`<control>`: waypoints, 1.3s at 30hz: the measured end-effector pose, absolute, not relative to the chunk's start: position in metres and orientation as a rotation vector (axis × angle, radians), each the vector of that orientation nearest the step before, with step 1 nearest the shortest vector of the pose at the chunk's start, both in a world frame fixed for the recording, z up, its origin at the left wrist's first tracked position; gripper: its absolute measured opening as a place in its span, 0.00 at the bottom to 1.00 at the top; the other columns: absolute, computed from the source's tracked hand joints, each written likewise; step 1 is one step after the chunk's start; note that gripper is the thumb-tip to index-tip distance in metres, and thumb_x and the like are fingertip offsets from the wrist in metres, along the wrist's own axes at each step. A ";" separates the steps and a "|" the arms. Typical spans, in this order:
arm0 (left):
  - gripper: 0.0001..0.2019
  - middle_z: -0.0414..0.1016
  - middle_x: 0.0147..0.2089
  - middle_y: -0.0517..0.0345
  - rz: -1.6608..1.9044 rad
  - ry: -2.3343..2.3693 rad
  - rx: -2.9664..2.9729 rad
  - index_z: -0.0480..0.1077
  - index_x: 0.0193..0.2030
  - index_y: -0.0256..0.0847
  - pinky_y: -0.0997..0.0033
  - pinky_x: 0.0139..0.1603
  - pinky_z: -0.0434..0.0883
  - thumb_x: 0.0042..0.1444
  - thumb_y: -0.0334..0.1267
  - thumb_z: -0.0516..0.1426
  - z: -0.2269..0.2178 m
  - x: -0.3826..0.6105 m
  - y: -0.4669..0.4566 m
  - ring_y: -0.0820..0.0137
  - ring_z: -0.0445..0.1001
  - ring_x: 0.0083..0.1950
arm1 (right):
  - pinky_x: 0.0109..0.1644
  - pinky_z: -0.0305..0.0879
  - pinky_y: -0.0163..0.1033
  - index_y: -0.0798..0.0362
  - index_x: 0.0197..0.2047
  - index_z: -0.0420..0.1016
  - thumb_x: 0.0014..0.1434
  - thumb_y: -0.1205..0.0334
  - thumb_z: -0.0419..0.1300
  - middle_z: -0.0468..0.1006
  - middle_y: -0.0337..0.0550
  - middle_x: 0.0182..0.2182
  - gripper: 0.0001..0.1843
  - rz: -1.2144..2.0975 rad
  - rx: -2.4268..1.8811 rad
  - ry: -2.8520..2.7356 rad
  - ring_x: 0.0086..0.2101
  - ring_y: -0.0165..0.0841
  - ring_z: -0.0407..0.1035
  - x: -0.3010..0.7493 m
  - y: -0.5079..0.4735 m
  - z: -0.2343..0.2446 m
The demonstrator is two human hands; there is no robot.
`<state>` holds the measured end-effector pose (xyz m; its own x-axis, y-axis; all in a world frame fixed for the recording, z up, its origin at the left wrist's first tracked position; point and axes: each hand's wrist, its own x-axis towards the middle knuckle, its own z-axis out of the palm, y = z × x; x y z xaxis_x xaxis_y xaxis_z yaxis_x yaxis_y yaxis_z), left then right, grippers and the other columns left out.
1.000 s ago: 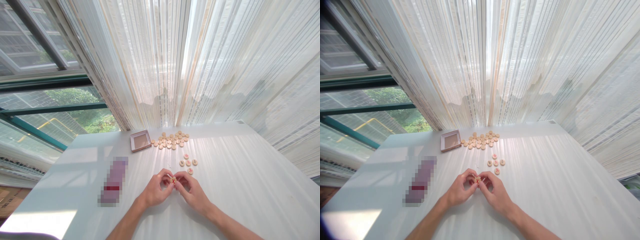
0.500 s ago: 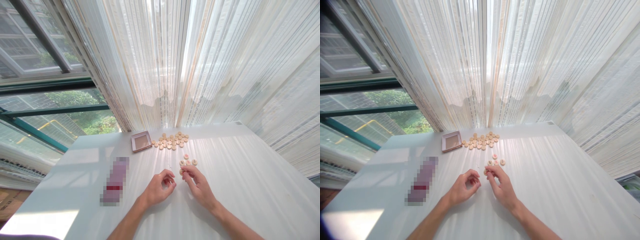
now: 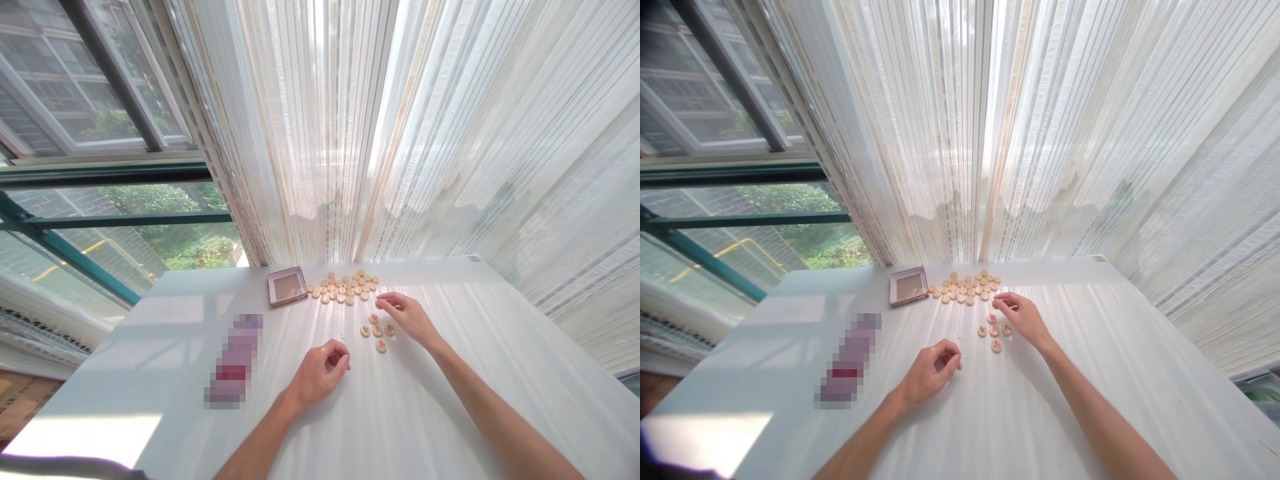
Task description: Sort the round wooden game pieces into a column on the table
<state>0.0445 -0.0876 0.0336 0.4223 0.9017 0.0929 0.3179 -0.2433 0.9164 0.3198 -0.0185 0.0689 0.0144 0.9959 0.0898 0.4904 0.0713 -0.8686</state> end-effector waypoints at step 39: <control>0.08 0.84 0.34 0.57 0.822 1.080 1.804 0.74 0.42 0.42 0.71 0.39 0.74 0.69 0.40 0.55 0.033 0.041 -0.084 0.66 0.82 0.35 | 0.40 0.72 0.39 0.50 0.33 0.85 0.57 0.54 0.66 0.84 0.41 0.33 0.09 0.919 -1.429 -2.012 0.34 0.37 0.76 0.299 0.014 0.058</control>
<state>0.0412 -0.0844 0.0331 0.4095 0.9062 0.1054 0.3435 -0.2602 0.9024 0.2988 0.0137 0.0583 -0.3221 0.9465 0.0172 0.6070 0.2204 -0.7635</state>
